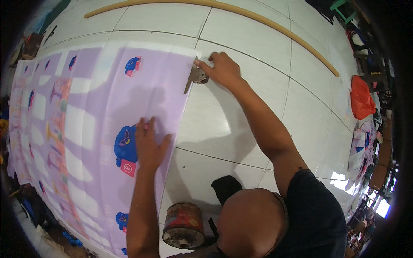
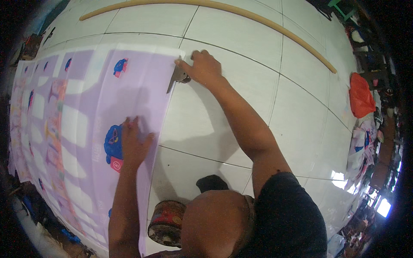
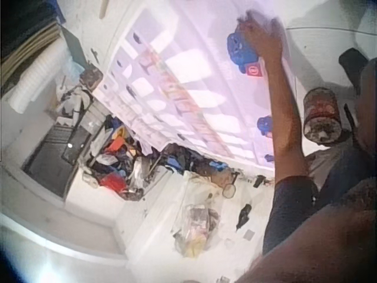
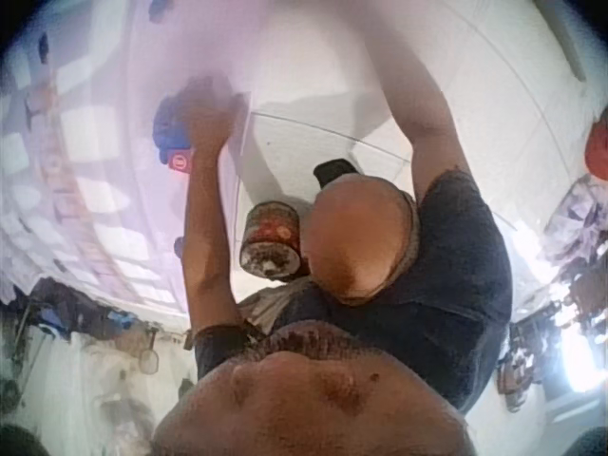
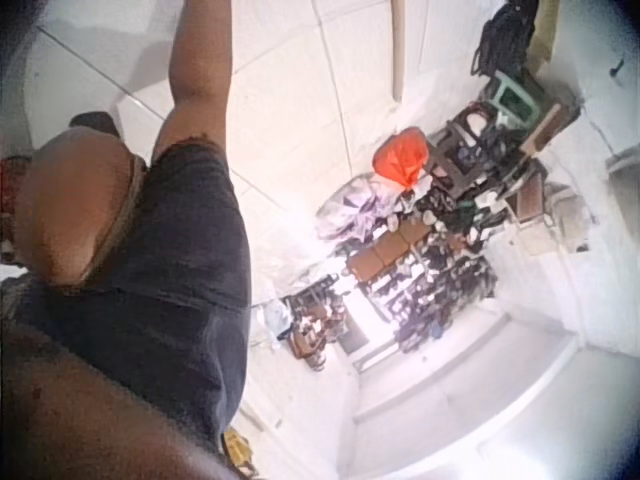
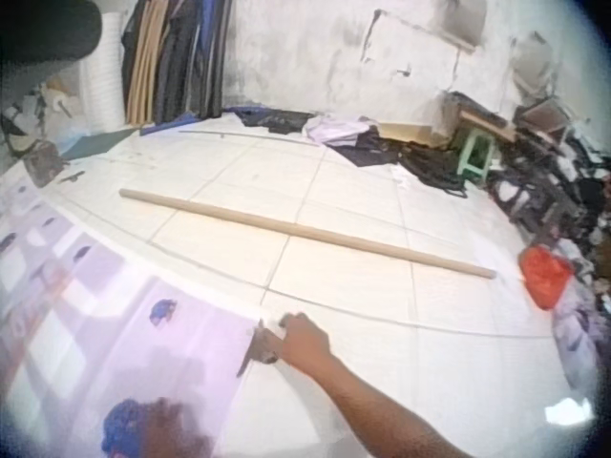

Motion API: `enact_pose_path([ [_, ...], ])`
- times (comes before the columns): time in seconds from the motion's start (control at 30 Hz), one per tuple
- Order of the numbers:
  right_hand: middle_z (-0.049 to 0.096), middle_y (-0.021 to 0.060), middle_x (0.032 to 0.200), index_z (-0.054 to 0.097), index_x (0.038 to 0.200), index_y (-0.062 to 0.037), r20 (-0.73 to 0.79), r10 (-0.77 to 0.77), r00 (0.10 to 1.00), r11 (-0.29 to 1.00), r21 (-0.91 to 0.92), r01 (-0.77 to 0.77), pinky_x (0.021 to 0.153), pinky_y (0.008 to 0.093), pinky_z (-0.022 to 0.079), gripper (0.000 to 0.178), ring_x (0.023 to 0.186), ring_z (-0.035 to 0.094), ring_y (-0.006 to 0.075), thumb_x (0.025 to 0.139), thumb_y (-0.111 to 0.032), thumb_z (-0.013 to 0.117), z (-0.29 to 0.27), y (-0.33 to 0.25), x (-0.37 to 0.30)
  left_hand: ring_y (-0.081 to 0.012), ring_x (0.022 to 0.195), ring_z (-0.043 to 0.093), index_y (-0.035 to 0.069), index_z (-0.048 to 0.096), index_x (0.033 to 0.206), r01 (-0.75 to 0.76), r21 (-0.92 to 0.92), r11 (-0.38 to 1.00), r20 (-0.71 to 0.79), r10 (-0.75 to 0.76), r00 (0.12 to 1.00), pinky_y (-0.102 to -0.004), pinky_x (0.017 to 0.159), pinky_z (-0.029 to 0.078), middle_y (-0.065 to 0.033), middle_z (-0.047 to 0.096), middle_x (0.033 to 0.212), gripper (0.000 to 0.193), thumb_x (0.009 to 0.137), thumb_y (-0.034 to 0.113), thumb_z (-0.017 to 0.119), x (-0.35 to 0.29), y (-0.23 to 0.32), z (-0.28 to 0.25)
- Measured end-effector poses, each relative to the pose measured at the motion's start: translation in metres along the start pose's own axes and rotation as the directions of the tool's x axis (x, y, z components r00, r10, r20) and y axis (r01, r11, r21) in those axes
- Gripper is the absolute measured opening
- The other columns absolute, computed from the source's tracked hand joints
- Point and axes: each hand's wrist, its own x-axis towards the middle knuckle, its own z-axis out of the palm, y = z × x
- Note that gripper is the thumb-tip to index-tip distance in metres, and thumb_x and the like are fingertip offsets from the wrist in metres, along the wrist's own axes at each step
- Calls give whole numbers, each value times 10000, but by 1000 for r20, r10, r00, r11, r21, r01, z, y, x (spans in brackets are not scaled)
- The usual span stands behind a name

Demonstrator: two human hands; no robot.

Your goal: The person measures a large printed fabric with a wooden stick, cuts a section using shears, and then applies adhesive to the edges using a metal spreader.

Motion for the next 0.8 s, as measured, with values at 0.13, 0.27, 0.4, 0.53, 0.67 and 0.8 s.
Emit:
enact_pose_path([
  [0.13,615,173,1059,670,1027,-40,113,31,993,999,-46,-26,810,421,517,603,964,631,317,901,-616,544,3,9,-23,-516,1360,312,45,405,1442,69,104,992,25,-72,997,-562,1126,264,-317,304,1497,766,831,392,710,12,45,28],
  [0.27,592,177,1017,641,1038,-34,119,49,992,998,19,-52,815,429,509,575,942,619,322,938,-584,508,19,-2,-27,-524,1365,300,63,395,1456,102,122,987,36,-107,994,-585,1114,273,-317,294,1503,736,858,382,681,10,41,37],
  [0.4,596,190,1030,621,1059,-23,147,67,987,989,119,-85,777,404,520,558,910,628,297,953,-558,505,19,-5,-24,-517,1374,294,79,387,1466,113,123,986,62,-121,991,-603,1107,276,-310,290,1508,671,906,355,632,11,40,39],
  [0.53,623,182,978,598,1051,32,237,94,967,893,410,-187,692,344,537,561,820,640,238,934,-516,582,22,4,-11,-508,1380,296,81,391,1465,122,153,981,80,-135,988,-608,1107,275,-296,289,1515,606,943,319,588,12,42,40],
  [0.67,650,152,879,598,1064,80,236,240,941,639,691,-337,649,306,535,640,755,635,191,854,-517,695,27,1,-15,-473,1360,354,88,453,1427,97,160,982,-3,-98,995,-616,1070,332,-258,360,1492,533,950,290,575,10,39,45],
  [0.8,653,124,740,656,942,70,304,207,930,676,643,-361,602,298,510,653,642,620,174,781,-556,748,29,6,-14,-465,1362,356,81,453,1424,86,169,982,19,-91,996,-623,1068,331,-253,361,1494,511,959,264,557,10,35,48],
])
